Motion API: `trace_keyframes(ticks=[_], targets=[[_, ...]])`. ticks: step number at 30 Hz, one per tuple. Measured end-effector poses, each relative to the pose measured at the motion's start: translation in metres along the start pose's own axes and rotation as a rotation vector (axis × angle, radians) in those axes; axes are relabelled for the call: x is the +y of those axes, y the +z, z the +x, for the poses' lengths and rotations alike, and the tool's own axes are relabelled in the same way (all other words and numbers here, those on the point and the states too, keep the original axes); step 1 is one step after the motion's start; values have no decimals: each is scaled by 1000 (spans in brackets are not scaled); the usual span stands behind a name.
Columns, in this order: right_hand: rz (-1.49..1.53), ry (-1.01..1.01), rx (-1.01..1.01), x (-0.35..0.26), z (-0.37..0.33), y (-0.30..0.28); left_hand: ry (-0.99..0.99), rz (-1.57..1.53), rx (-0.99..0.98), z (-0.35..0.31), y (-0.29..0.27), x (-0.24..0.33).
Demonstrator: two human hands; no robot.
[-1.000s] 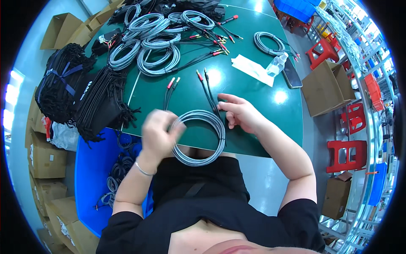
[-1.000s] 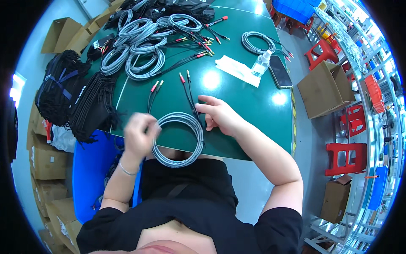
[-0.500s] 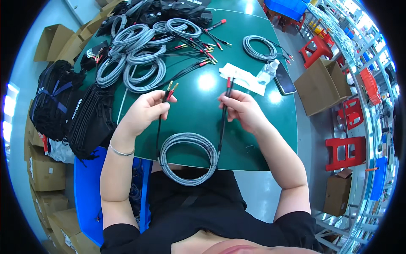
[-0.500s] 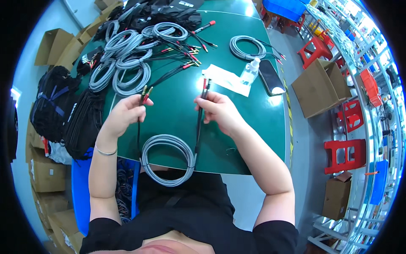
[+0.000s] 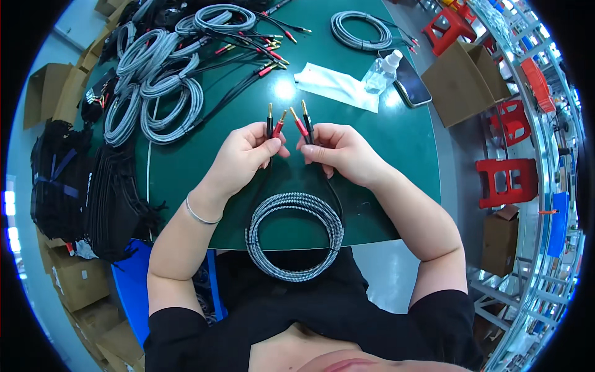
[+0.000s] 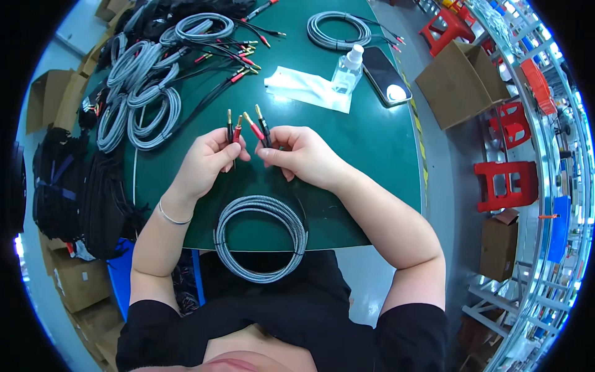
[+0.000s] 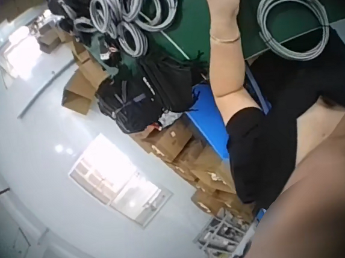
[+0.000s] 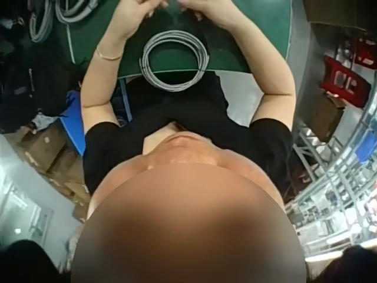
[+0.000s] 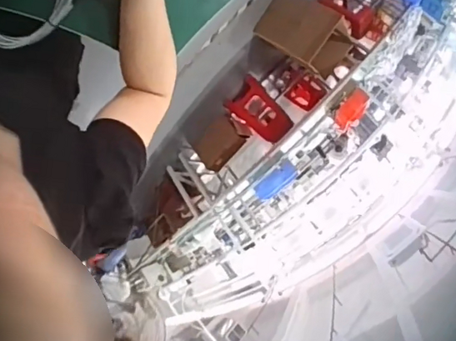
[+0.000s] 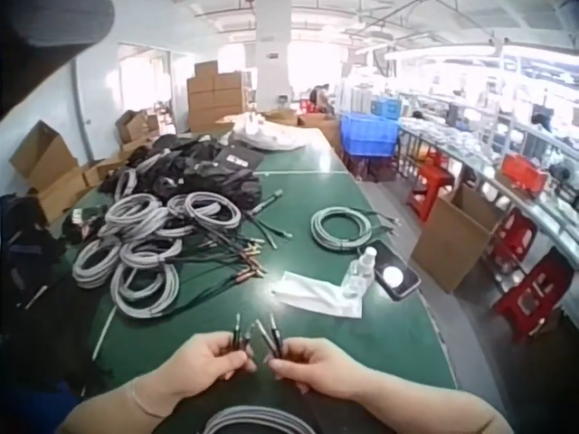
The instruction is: The recorder is inspecting coiled cables and placing them into black pouches at a factory workbench.
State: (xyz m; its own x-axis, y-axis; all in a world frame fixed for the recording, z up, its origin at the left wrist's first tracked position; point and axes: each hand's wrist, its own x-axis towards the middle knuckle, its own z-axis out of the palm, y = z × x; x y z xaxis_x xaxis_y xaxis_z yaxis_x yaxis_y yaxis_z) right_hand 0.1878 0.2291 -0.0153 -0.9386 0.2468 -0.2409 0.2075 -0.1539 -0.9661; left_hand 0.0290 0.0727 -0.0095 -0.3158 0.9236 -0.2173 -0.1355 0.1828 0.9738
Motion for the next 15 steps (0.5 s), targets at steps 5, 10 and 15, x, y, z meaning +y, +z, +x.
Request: trace_keyframes(ticks=[5, 10, 15], targets=[[-215, -203, 118, 7, -7, 12, 249, 110, 58, -3, 9, -10], [-458, -614, 225, 9, -13, 14, 573, 131, 23, -6, 15, -13], [-466, -615, 263, 15, -17, 19, 702, 216, 18, -9, 14, -14]])
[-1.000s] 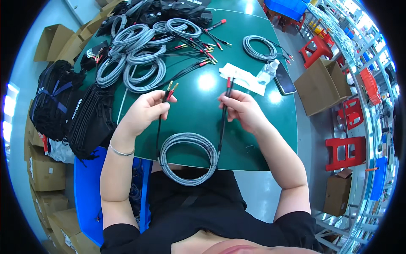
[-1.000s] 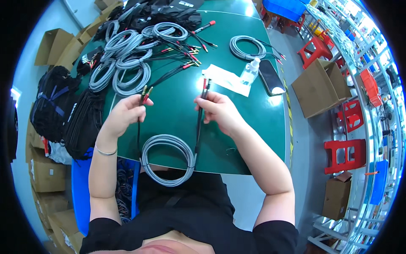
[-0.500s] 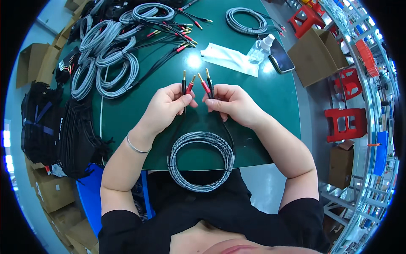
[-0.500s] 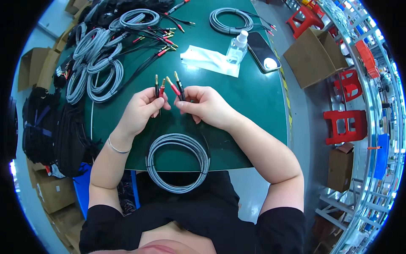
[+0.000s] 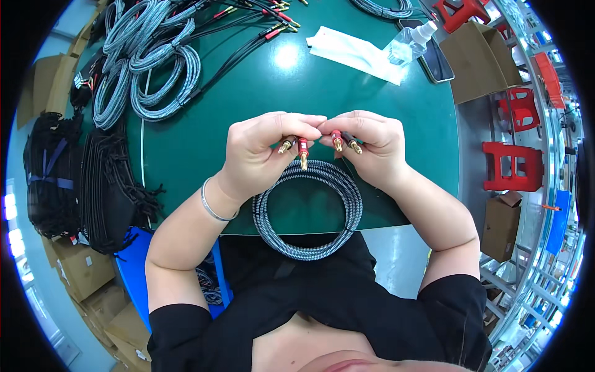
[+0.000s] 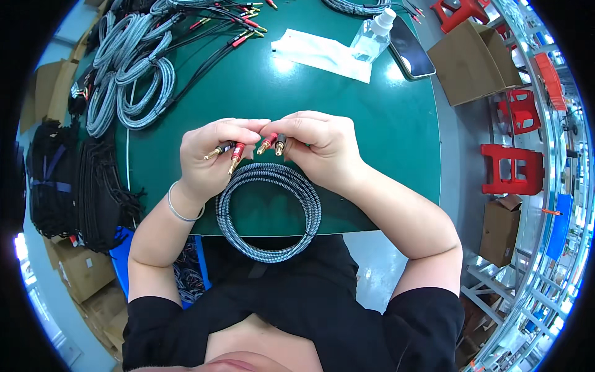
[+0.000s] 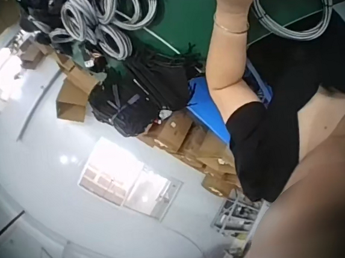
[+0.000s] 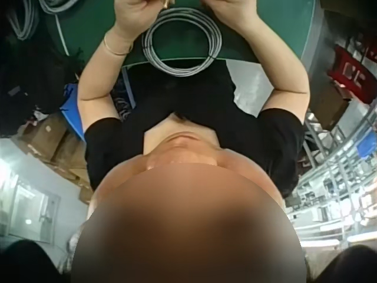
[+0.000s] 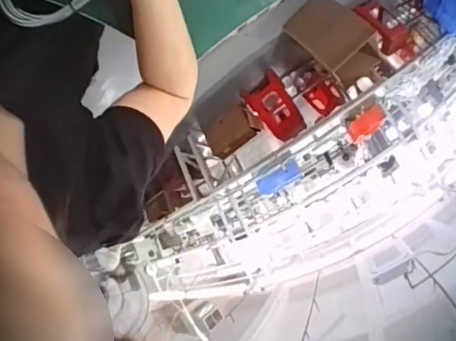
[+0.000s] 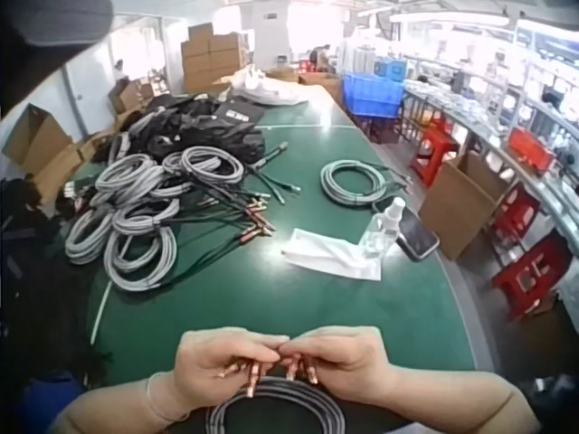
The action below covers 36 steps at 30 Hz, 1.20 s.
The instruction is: The recorder is inspecting coiled cables and placing them into black pouches at a factory workbench.
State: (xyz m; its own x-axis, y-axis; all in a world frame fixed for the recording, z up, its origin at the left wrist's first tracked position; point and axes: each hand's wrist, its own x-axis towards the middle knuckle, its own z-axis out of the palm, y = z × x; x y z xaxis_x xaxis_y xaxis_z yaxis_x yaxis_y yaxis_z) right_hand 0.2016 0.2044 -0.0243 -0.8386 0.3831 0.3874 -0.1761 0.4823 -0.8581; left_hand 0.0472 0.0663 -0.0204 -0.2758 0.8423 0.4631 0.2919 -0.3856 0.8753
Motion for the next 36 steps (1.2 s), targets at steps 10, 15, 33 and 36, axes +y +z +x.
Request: trace_keyframes(ticks=[10, 15, 33, 36], targets=[[-43, -44, -2, -2, 2, -2, 129, 129, -59, 3, -3, -2], [-45, -61, 7, 1, 5, -2, 53, 85, -23, 6, -2, -1], [-246, -119, 122, -5, 5, -2, 180, 743, 30, 15, -17, -3], [-400, -223, 5, -10, 9, -3, 226, 822, -24, 13, -11, 3]])
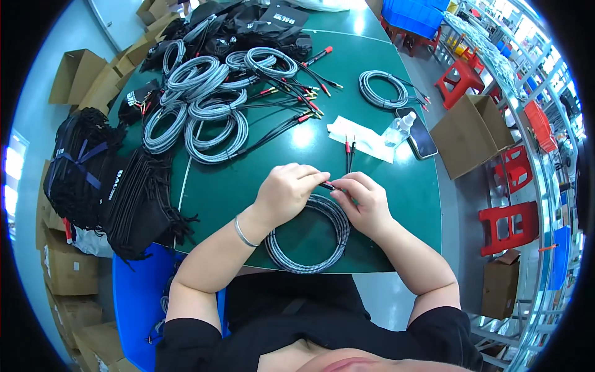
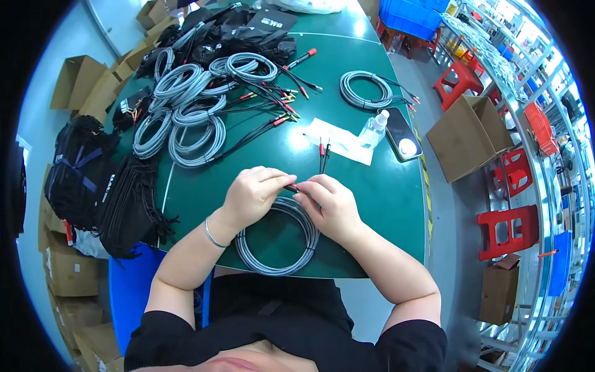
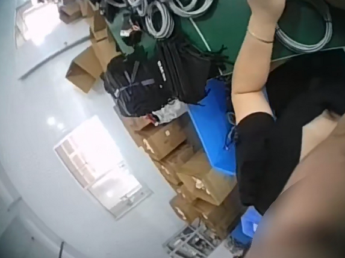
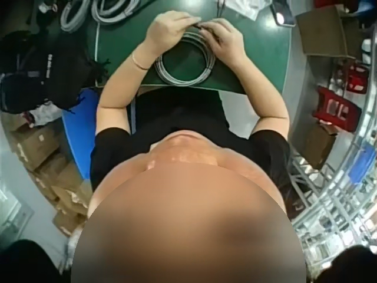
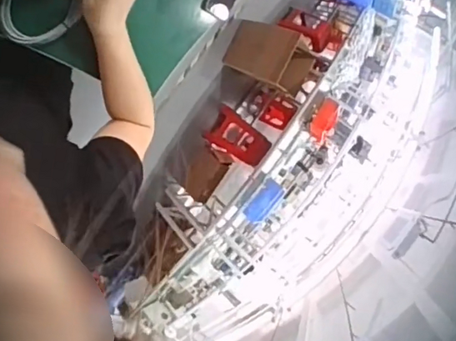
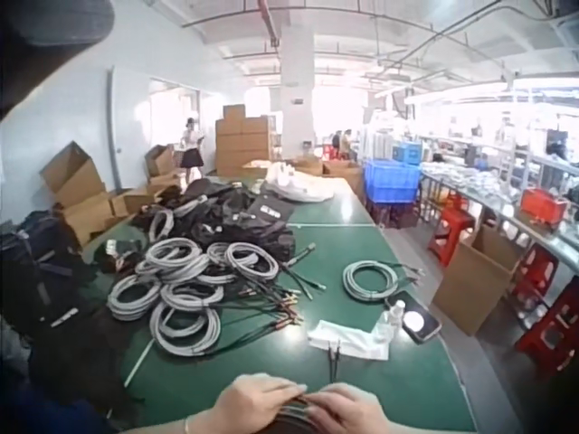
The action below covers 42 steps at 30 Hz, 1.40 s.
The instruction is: The recorder is inspecting coiled cables and placing them into black pouches at a factory workbench.
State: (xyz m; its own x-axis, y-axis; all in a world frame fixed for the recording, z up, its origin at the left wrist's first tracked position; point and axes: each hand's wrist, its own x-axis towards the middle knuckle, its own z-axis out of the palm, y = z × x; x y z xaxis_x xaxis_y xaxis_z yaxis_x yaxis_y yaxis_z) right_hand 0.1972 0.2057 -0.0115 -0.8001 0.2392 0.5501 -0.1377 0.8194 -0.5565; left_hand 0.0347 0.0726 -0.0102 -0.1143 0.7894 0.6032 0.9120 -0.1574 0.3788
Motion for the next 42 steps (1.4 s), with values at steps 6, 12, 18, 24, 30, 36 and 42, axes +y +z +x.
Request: trace_keyframes(ticks=[6, 12, 18, 24, 30, 36, 42], targets=[[-252, -158, 77, -1, 6, -4, -133, -118, -116, -3, 1, 6], [-384, -352, -15, -2, 11, -12, -151, -396, -223, -8, 0, 6], [-202, -195, -115, 3, 9, -7, 1, -31, -168, -10, 0, 13], [130, 181, -33, 3, 5, 6, -75, -82, -91, -4, 3, 14], [30, 18, -34, 11, 4, 3, -610, -720, -160, -5, 2, 10], [-9, -63, -61, 14, 1, 7, -575, -657, -291, -5, -2, 8], [57, -99, -23, 11, 2, 3, -724, -784, -404, 5, -14, 16]])
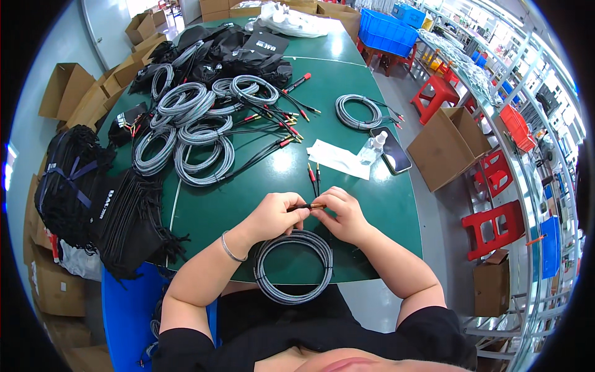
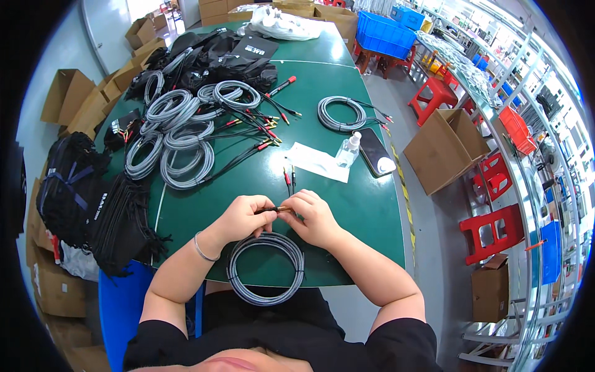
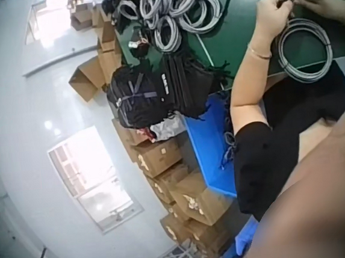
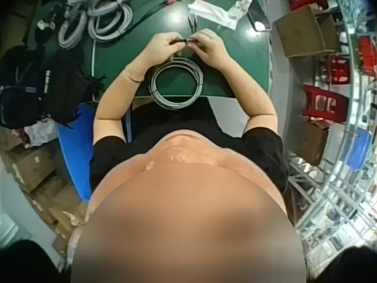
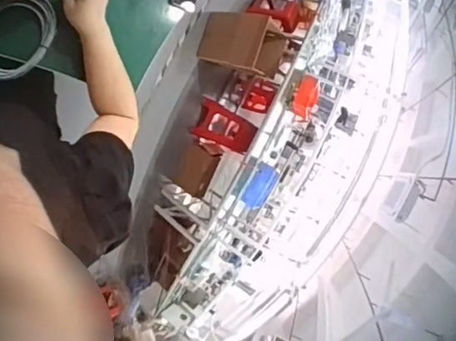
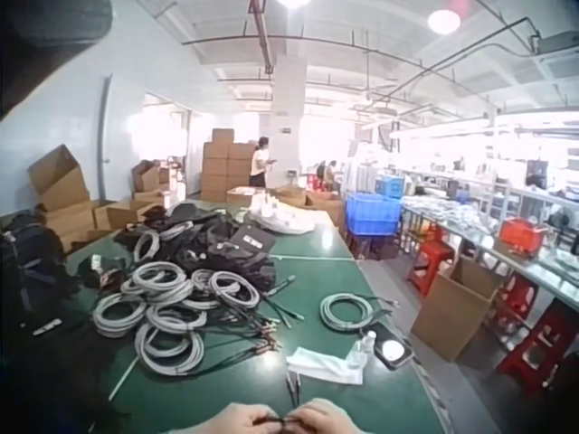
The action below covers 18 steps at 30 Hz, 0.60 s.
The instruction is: The recorder is inspecting coiled cables and placing them into black pouches at a factory workbench.
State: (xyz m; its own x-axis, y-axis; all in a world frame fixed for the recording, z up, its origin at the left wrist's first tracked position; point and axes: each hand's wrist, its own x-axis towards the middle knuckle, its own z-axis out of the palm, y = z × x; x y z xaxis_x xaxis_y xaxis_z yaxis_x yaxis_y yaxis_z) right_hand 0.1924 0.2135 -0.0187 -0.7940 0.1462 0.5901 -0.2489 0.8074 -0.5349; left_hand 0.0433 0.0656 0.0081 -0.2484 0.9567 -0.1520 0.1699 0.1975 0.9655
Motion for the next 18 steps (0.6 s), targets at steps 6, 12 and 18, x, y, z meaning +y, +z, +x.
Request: trace_keyframes(ticks=[6, 12, 18], targets=[[54, 28, 27, 1, -3, -1, 49, 51, -29, 2, 1, -10], [2, -5, 5, -2, -3, -5, 717, 735, 263, 0, 10, -20], [56, 167, -38, 5, -5, -5, 632, 802, 273, 1, 10, -12]])
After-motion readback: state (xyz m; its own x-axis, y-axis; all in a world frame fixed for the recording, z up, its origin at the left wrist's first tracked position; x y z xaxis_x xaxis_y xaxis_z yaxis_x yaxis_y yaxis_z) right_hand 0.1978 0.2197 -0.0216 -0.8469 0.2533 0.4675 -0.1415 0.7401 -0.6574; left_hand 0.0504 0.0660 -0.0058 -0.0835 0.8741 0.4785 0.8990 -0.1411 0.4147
